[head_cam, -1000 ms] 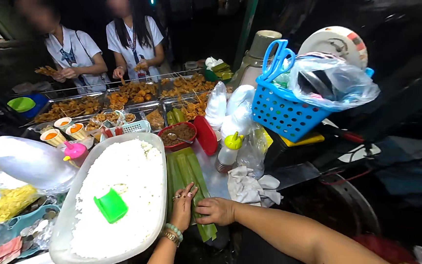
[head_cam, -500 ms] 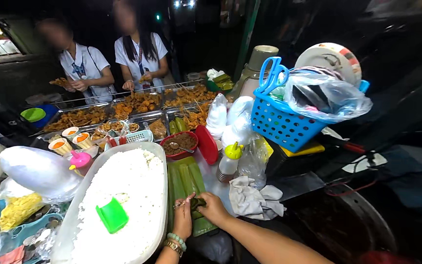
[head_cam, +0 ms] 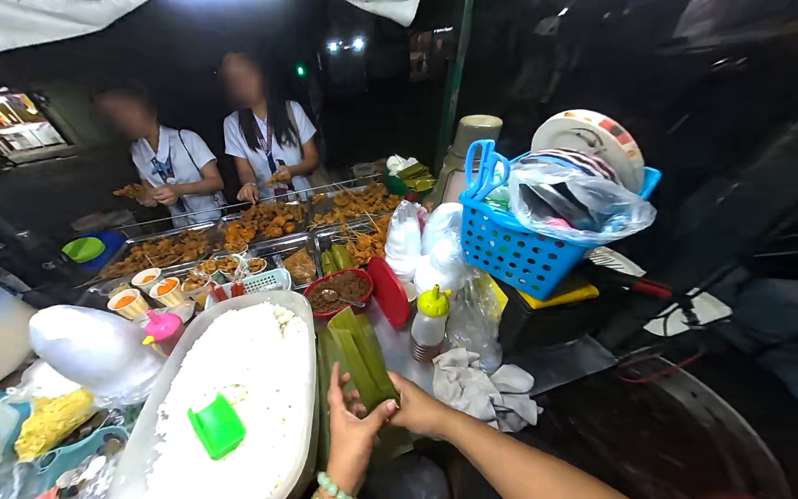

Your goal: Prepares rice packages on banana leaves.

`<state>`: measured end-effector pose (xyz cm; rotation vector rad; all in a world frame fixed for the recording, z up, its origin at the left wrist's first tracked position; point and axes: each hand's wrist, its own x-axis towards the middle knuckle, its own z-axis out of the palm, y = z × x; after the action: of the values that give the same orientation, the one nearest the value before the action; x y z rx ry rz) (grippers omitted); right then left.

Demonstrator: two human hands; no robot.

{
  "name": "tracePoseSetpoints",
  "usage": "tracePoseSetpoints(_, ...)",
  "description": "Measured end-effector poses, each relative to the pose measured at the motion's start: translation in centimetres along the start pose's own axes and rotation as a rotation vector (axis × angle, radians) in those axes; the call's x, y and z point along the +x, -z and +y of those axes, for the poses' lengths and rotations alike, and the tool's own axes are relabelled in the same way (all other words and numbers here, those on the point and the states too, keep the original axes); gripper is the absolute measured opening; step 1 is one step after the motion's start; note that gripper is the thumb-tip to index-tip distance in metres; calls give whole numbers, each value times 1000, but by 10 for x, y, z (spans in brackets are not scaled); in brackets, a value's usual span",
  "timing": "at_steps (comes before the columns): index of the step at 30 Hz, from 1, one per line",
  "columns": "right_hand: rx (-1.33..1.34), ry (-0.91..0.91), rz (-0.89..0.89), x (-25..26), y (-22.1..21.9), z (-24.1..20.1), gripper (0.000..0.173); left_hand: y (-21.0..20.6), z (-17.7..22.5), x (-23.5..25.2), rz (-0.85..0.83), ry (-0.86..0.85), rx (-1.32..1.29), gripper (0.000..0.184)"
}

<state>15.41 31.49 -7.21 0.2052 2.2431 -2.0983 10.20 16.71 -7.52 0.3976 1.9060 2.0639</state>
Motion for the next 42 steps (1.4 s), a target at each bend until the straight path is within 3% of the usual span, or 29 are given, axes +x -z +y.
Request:
tracePoseSetpoints(3, 30, 219, -248, -19, 12, -7, 73, 10, 37, -2, -340, 50, -270, 67)
tracePoseSetpoints(4, 34, 255, -308, -22, 14, -7, 71, 12, 47, -2, -385, 41, -270, 50)
tracePoseSetpoints(5, 46, 269, -345, -24, 14, -7, 69, 13, 56, -3, -377, 30, -205, 35)
tracePoseSetpoints(7, 77, 254, -382, -27, 14, -9, 65, 15, 67, -6, -276, -6, 27, 25)
tracePoseSetpoints(11, 137, 151, -390, -28, 12, -18, 58, 30, 59, -3, -107, -196, 489, 37)
tracePoseSetpoints(15, 177, 62, -371, -30, 9, -21, 48, 31, 65, -14, -91, -291, 823, 38)
tracePoseSetpoints(18, 169, -40, -320, -38, 3, -24, 49, 29, 77, -26, -134, -208, 915, 32)
tracePoseSetpoints(20, 209, -74, -292, -48, -2, -20, 48, 29, 83, -37, -175, -119, 791, 28)
tracePoseSetpoints(22, 273, -80, -282, -61, -7, -13, 44, 30, 83, -53, -234, -95, 596, 48)
tracePoseSetpoints(24, 297, -90, -299, -75, -12, -5, 36, 31, 69, -69, -337, -186, 554, 75)
tracePoseSetpoints(27, 256, -210, -239, -92, -28, -7, 31, 37, 41, -93, -538, -486, 784, 102)
tracePoseSetpoints(29, 221, -302, -285, -92, -33, 2, 30, 46, 31, -105, -705, -455, 861, 110)
tracePoseSetpoints(31, 166, -393, -367, -87, -43, 8, 26, 58, 14, -115, -738, -421, 852, 100)
tracePoseSetpoints(33, 93, -455, -427, -76, -60, 8, 27, 72, -1, -124, -672, -404, 823, 85)
tracePoseSetpoints(35, 62, -494, -449, -64, -80, 8, 33, 89, -15, -132, -562, -419, 782, 81)
tracePoseSetpoints(39, 146, -573, -485, -48, -127, 4, 69, 129, -37, -150, -289, -432, 700, 74)
tracePoseSetpoints(42, 248, -663, -574, -39, -146, 6, 90, 165, -54, -166, -145, -280, 754, 64)
